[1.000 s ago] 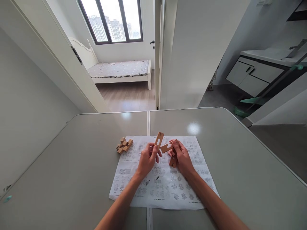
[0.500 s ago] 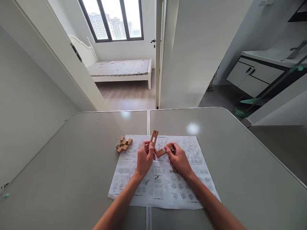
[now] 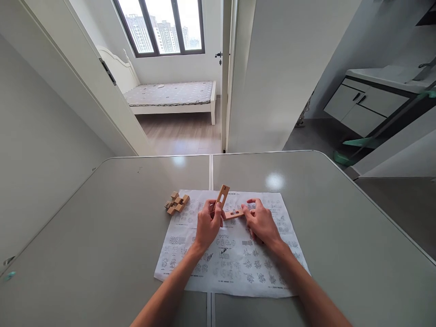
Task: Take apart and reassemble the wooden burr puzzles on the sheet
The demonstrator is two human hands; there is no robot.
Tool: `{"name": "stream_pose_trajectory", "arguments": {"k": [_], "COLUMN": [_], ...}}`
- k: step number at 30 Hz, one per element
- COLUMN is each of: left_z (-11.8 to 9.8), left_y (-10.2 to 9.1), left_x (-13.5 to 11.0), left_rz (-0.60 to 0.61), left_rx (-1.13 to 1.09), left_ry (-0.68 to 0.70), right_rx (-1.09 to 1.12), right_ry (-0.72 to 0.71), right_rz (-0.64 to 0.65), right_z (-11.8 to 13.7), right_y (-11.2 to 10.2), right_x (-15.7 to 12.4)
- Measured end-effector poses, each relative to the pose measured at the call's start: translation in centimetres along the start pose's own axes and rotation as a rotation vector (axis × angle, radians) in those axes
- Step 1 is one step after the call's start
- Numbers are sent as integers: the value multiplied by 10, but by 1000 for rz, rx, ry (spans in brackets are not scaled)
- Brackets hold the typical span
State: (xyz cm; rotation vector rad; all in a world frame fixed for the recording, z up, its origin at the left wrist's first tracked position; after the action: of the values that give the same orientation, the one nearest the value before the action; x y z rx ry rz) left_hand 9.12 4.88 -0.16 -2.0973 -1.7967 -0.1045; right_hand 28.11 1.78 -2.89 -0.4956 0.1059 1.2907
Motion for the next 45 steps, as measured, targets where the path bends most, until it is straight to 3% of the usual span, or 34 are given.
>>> {"name": "stream_pose_trajectory", "arguments": {"k": [4,11,17,23,25,30,41,45], "left_z": [-2,1,-4,-16,-17,-16,-17,-17], "left_y": [1,3,5,8,9,18,55,59], "left_x": [0,0,-1,-12,-16,-24,-54,-61], "left_rz": [13,35,48,32,17,59,264,263], "left_rx": [-7,-18,0,46,21,-40,-155,-120], "left_ry": [13,18,32,22,-1,-76,-118,-121], "right_rx": [400,762,1187,1168,1116,1007,840,778], "right_ry": [103,153,201,192,162,34,-126,-206], "right_rz": [113,295,494,545,507,265,-21,-106], "right_z": [-6,5,6,4,4,7,18,18], "right_y": [-2,-5,16,26,25,18,9,7], "right_x": [5,12,6,-1,-2,-7,-27,-28]}}
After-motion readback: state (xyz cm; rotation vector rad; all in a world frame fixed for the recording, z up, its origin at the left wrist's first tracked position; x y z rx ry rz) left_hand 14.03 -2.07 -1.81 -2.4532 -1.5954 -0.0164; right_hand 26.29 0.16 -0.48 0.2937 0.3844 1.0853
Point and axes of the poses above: each hand's wrist, its own x-axis towards the middle knuckle, its own y-axis out of the palm, z = x × y, the point moved 6 cm from there along x, towards the middle knuckle, and after that the axes turned 12 degrees about y, right-handed, at the moved point
